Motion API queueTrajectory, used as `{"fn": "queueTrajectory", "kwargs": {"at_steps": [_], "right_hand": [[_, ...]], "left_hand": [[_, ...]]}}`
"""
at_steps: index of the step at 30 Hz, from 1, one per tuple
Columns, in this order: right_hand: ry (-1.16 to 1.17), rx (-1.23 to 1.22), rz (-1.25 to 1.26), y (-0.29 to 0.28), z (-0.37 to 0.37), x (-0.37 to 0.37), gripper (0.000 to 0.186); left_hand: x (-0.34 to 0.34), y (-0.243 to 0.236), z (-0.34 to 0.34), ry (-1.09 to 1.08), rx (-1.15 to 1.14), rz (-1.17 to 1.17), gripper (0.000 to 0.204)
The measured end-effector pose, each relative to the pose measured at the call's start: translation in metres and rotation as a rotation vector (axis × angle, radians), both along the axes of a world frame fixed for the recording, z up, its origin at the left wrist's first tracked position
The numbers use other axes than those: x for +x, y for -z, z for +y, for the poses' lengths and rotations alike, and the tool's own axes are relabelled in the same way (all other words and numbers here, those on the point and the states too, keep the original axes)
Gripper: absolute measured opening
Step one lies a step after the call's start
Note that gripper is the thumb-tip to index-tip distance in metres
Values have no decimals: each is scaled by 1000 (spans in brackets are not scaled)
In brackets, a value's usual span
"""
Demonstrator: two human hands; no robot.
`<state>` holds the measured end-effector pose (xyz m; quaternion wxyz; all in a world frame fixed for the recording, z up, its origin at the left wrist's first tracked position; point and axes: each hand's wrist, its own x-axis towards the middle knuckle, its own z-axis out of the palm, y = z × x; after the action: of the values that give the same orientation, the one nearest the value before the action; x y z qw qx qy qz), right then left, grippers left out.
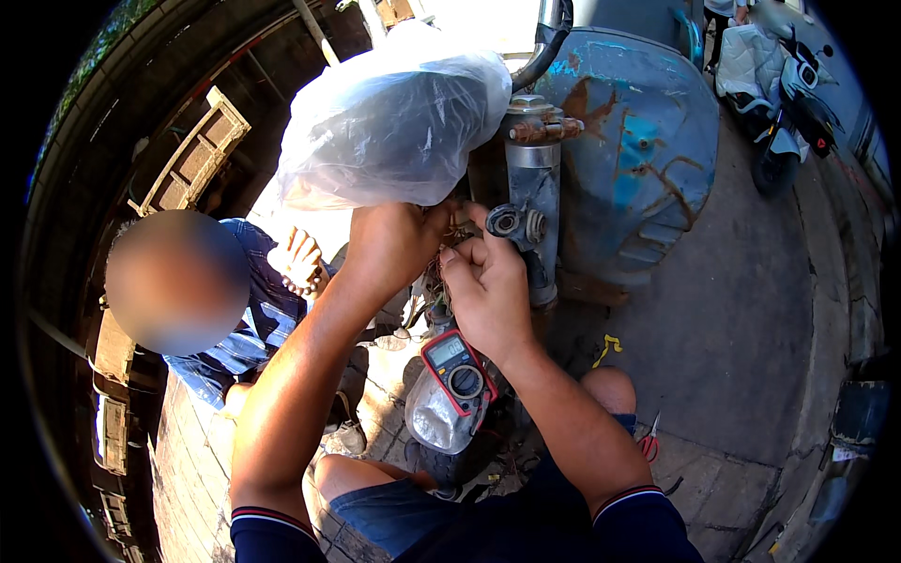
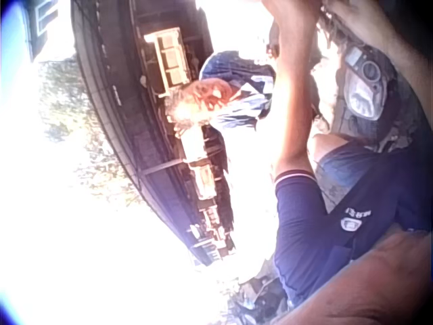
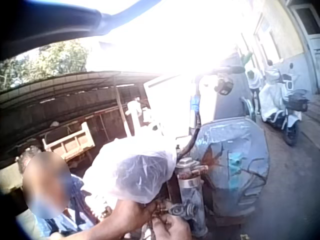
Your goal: The person repairs the electrical wiring of a motorized tricycle by stripping wire insulation with scissors, twisting exposed wires together, and wrapping connections with electrical tape. A multimeter is used to test the circuit, and the person works on the handlebar and engine area while two other people observe.
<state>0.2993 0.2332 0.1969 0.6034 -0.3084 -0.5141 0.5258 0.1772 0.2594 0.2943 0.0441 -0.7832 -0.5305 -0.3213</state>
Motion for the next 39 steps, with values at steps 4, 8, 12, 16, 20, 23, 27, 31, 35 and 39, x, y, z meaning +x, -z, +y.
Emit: {"fn": "queueTrajectory", "kwargs": {"at_steps": [4, 8, 12, 16, 20, 23, 27, 31, 35, 39], "right_hand": [[-8, 7, 10, 1, -1, 0, 55], [2, 16, 6, 3, -2, 0, 53], [54, 36, 149, 7, -3, -5, 15], [65, 27, 169, 7, -3, -6, 18], [47, 33, 134, 3, -10, 1, 15], [-28, 21, 117, 1, -21, 9, 41], [-74, 21, 142, 2, -39, 16, 58], [-100, 15, 116, 3, -56, 27, 59], [-123, -21, 139, 2, -68, 38, 60], [-117, 1, 125, 3, -73, 45, 59]], "left_hand": [[0, -1, -1, -38, -34, 7, 19], [-4, -6, -2, -17, -106, 27, 20], [-5, -6, 0, 34, -76, 11, 21], [-3, -5, 0, 13, -19, 82, 18], [-1, -5, 0, -4, 49, 162, 14], [-1, -5, 1, 17, 109, 237, 12], [-3, -6, 2, 5, 34, 257, 10], [-3, -8, 4, 19, 32, 221, 10], [-1, -15, 2, 23, -13, 204, 12], [-1, -21, 0, 28, -110, 190, 12]]}}
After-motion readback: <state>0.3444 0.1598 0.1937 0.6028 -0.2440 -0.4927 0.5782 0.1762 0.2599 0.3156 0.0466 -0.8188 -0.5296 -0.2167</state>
